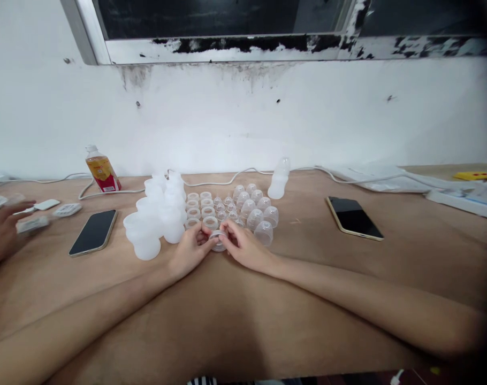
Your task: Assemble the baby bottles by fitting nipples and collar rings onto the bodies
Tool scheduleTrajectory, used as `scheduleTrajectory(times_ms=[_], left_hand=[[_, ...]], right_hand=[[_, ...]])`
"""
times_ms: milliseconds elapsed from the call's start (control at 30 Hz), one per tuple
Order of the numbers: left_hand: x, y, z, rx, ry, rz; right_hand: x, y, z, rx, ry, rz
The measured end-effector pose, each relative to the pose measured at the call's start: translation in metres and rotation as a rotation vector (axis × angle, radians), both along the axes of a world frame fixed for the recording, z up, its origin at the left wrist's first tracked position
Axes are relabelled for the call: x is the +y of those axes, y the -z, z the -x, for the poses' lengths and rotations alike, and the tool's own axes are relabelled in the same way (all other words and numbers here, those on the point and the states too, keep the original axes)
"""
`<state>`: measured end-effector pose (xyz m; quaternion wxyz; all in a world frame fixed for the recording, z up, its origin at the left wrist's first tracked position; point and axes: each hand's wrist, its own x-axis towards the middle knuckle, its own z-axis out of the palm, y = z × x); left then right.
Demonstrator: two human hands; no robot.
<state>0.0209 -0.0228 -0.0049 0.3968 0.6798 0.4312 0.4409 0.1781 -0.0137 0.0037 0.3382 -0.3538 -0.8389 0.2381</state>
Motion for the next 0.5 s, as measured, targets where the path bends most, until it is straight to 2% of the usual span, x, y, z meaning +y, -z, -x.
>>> scheduleTrajectory(times_ms=[167,367,500], left_hand=[[0.0002,0.0009,0.0054,-0.014,0.138,0.056],[0.0017,0.0023,0.0104,0.253,0.068,-0.090],[0.0000,-0.0016,0.0107,0.336,0.056,-0.143]], right_hand=[[-0.0015,-0.0004,-0.0013,-0.068,-0.060,-0.014],[-0.0027,0.0011,-0.0009,-0.141,-0.050,-0.059],[-0.0020,0.0009,-0.0017,-0.154,-0.068,-0.064]])
